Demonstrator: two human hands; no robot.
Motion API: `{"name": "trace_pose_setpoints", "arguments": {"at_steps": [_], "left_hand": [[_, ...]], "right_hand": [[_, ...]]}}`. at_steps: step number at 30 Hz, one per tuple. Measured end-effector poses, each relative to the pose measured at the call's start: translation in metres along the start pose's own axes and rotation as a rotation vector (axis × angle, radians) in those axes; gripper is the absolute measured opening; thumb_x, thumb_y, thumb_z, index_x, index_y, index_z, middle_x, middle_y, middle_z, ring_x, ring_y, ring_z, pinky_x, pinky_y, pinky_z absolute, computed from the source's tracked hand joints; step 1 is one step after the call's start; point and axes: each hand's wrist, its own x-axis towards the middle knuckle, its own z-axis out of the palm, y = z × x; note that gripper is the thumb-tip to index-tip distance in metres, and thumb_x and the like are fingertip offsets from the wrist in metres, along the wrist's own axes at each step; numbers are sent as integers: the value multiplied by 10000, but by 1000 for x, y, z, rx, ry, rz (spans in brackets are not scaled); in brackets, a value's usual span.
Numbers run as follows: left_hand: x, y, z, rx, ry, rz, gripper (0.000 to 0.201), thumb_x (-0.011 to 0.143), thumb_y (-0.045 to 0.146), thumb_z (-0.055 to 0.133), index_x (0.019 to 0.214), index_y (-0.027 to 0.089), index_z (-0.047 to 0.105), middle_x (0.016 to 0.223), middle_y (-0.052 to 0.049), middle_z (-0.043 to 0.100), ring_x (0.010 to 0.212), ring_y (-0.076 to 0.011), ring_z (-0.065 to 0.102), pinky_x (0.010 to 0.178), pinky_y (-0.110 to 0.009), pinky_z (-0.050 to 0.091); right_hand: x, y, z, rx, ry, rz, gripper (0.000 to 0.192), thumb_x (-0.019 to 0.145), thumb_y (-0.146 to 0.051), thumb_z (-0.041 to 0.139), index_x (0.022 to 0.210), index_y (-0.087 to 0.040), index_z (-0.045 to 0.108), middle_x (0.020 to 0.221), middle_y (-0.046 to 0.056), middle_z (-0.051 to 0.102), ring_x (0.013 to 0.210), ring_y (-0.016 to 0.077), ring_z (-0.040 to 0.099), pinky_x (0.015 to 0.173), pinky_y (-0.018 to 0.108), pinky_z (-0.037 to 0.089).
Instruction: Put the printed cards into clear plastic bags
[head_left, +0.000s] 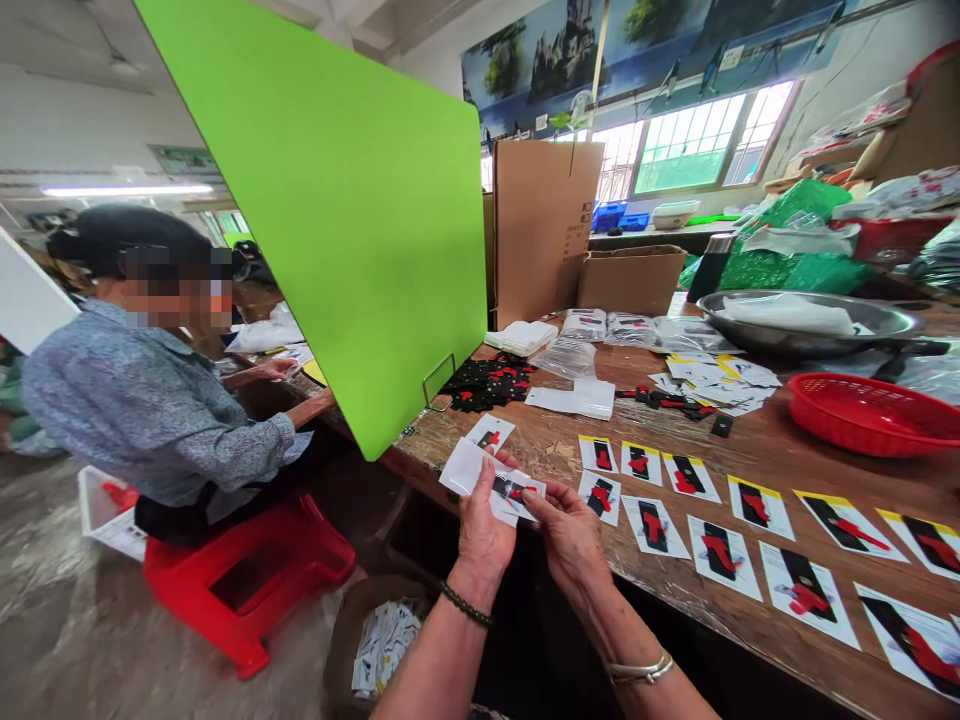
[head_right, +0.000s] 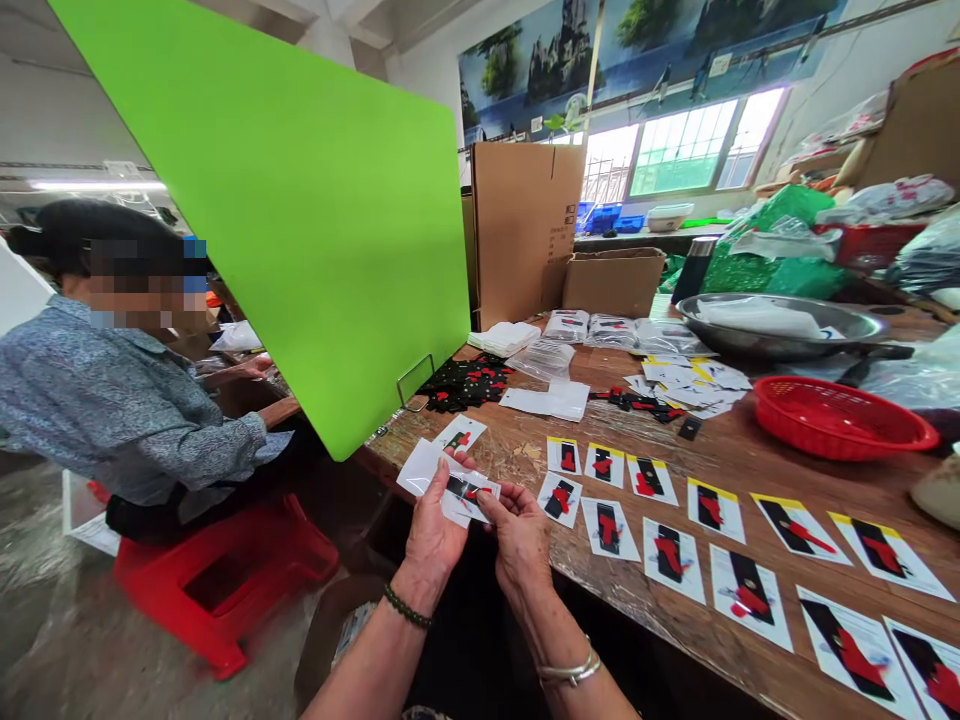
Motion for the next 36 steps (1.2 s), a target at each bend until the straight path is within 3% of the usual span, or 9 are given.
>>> {"name": "trace_pose_setpoints", "arguments": {"at_steps": [6, 11, 14, 17, 23, 29, 34, 36], "left_hand": [[2, 0, 3, -30, 35, 7, 155, 808, 203, 691, 948, 139, 675, 866, -60, 709, 781, -165, 676, 790, -316, 530], [-1, -2, 6, -10, 59, -17, 125, 819, 205, 672, 917, 129, 686, 829, -57, 707, 746, -156, 673, 759, -291, 531], [-3, -4, 5, -1, 31, -33, 135, 821, 209, 667, 925, 125, 688, 832, -52, 706, 740, -152, 672, 742, -281, 535], [-4, -3, 4, 33, 7, -3, 165, 816, 188, 667, 971, 133, 685, 875, -55, 711, 764, -153, 672, 724, -274, 535], [-2, 3, 3, -37, -56, -108, 175, 844, 198, 626, 1000, 141, 680, 974, -90, 714, 896, -199, 676, 824, -349, 536], [-1, -1, -1, -11, -11, -117, 184, 823, 192, 653, 998, 144, 681, 951, -80, 712, 837, -180, 676, 813, -317, 522], [-2, -1, -1, -26, -53, -134, 168, 851, 190, 618, 1002, 139, 672, 939, -71, 707, 845, -188, 679, 804, -335, 531], [-2, 1, -1, -41, -40, -160, 165, 882, 219, 579, 998, 142, 668, 929, -75, 708, 832, -197, 682, 783, -354, 540]], "right_hand": [[-1, 1, 1, -2, 41, -171, 488, 390, -325, 933, 738, -175, 625, 630, -39, 651, 562, 129, 610, 522, 229, 531], [-5, 5, -1, 26, -128, 41, 526, 389, -339, 955, 753, -159, 620, 671, 1, 696, 563, 138, 632, 521, 232, 548], [-3, 5, -1, -18, -185, 83, 532, 402, -336, 962, 744, -144, 603, 639, 18, 699, 479, 105, 584, 424, 179, 472], [0, 2, 1, -2, -137, 2, 550, 391, -344, 962, 729, -150, 574, 600, 2, 679, 417, 80, 525, 363, 158, 403], [1, -3, 3, -63, 6, -178, 545, 426, -394, 941, 785, -177, 592, 607, -43, 645, 516, 143, 609, 437, 227, 517], [2, 3, -5, -141, -182, 8, 513, 448, -397, 937, 748, -160, 595, 614, 6, 689, 422, 101, 524, 353, 166, 344], [-1, -1, -5, -115, -139, 74, 526, 412, -372, 945, 738, -161, 590, 623, 11, 693, 456, 119, 555, 369, 167, 348], [-4, -6, -5, -118, -188, 117, 507, 422, -361, 941, 750, -156, 612, 640, 8, 692, 466, 110, 550, 382, 163, 346]]}}
